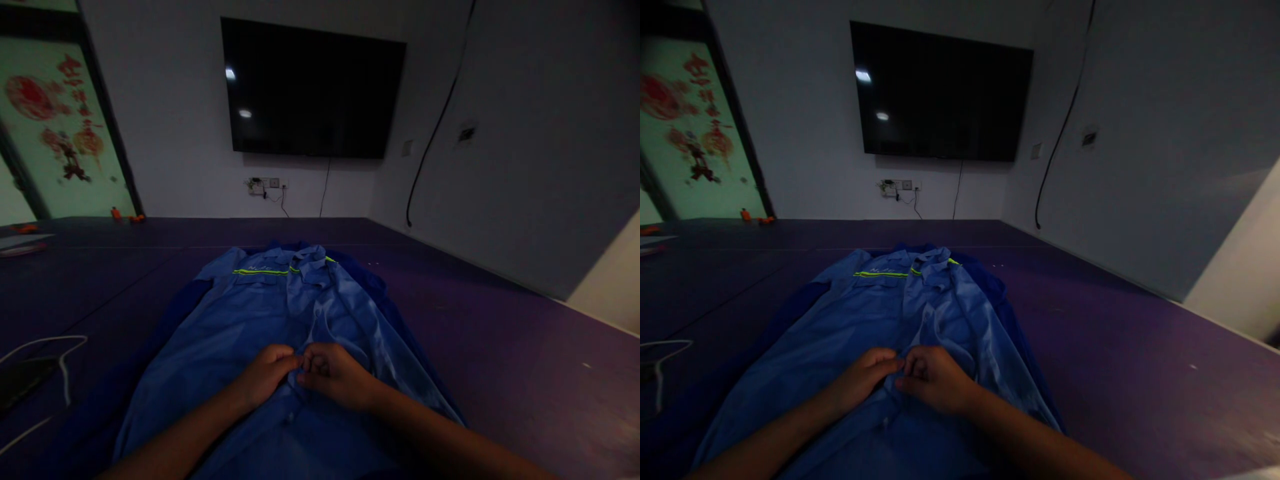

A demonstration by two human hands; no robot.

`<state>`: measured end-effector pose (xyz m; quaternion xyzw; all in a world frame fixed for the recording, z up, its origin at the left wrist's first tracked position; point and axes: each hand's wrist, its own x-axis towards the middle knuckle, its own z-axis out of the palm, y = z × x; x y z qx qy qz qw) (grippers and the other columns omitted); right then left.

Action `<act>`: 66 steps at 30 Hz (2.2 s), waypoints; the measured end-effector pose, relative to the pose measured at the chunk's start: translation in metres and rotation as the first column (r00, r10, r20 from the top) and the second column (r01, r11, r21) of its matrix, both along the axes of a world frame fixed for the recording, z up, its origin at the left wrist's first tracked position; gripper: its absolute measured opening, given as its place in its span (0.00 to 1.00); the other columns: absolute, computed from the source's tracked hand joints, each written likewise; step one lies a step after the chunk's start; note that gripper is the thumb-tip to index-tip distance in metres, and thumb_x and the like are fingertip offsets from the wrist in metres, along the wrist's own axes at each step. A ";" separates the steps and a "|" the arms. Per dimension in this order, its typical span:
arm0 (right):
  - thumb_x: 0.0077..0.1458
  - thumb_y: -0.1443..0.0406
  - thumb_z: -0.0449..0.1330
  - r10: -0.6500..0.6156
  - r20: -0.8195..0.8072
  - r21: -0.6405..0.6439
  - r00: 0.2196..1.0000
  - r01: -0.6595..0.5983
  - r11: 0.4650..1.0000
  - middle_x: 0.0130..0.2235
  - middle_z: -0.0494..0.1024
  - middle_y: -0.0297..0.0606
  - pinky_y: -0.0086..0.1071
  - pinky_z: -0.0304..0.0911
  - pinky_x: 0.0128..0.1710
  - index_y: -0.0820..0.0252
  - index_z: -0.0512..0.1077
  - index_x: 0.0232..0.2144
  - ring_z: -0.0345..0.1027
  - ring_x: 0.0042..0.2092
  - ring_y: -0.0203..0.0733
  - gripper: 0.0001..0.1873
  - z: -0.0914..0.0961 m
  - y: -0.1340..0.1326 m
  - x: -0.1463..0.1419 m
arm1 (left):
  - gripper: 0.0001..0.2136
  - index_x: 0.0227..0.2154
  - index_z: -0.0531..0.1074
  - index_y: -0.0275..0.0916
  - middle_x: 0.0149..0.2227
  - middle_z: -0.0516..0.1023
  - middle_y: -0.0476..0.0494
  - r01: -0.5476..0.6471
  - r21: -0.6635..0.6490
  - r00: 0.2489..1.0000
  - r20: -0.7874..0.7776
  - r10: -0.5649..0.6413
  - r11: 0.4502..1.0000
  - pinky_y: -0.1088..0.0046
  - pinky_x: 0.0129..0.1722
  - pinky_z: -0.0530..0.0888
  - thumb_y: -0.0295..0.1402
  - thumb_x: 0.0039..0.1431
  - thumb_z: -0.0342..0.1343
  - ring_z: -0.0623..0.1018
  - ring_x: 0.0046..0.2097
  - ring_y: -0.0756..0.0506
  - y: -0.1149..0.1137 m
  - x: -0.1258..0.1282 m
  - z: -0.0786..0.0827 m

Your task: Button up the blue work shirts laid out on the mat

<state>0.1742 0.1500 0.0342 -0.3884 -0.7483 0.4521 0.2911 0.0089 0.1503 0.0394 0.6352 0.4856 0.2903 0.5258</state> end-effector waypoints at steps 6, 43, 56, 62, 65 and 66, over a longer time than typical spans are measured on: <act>0.48 0.62 0.58 0.015 0.049 0.083 0.999 -0.019 0.996 0.19 0.65 0.27 0.22 0.49 0.19 0.61 0.66 0.26 0.56 0.20 0.29 0.08 0.002 -0.001 0.001 | 0.18 0.17 0.59 0.37 0.16 0.53 0.57 0.013 -0.023 1.000 0.029 -0.012 1.000 0.77 0.21 0.51 0.49 0.42 0.51 0.55 0.21 0.54 0.002 -0.001 -0.002; 0.36 0.68 0.61 -0.101 -0.140 -0.254 0.985 0.062 0.965 0.14 0.63 0.25 0.22 0.44 0.16 0.63 0.66 0.17 0.51 0.17 0.26 0.05 -0.010 0.009 -0.003 | 0.14 0.18 0.58 0.37 0.18 0.58 0.56 0.240 0.392 0.889 -0.455 -0.039 0.888 0.78 0.23 0.54 0.39 0.44 0.56 0.60 0.23 0.54 -0.011 -0.003 0.004; 0.43 0.68 0.59 -0.083 -0.058 -0.159 0.995 0.073 0.985 0.14 0.61 0.25 0.22 0.43 0.16 0.63 0.67 0.20 0.50 0.16 0.26 0.05 -0.012 0.007 -0.003 | 0.12 0.18 0.61 0.37 0.18 0.63 0.54 0.248 0.436 0.790 -0.608 0.080 0.865 0.77 0.23 0.53 0.39 0.49 0.50 0.63 0.23 0.53 -0.011 -0.001 0.002; 0.45 0.69 0.57 -0.105 -0.049 0.080 0.993 0.109 0.991 0.17 0.64 0.26 0.21 0.48 0.18 0.62 0.67 0.27 0.55 0.19 0.28 0.02 -0.004 0.001 -0.002 | 0.12 0.17 0.60 0.37 0.18 0.62 0.54 0.257 0.441 0.786 -0.613 0.080 0.860 0.76 0.23 0.52 0.39 0.48 0.51 0.62 0.22 0.54 -0.011 -0.002 0.004; 0.45 0.72 0.55 -0.070 -0.052 0.163 0.996 0.078 0.984 0.20 0.64 0.26 0.21 0.50 0.19 0.61 0.66 0.39 0.58 0.21 0.29 0.15 -0.001 0.000 0.000 | 0.12 0.17 0.60 0.37 0.17 0.62 0.53 0.262 0.473 0.793 -0.602 0.092 0.841 0.76 0.23 0.53 0.39 0.48 0.51 0.62 0.22 0.53 -0.011 -0.002 0.004; 0.45 0.73 0.54 -0.056 -0.031 0.184 0.998 0.061 0.981 0.20 0.65 0.26 0.22 0.51 0.20 0.60 0.66 0.41 0.58 0.21 0.29 0.17 -0.001 0.000 0.000 | 0.12 0.17 0.60 0.37 0.17 0.62 0.53 0.260 0.482 0.795 -0.599 0.098 0.837 0.76 0.23 0.53 0.39 0.48 0.51 0.62 0.22 0.53 -0.011 -0.002 0.004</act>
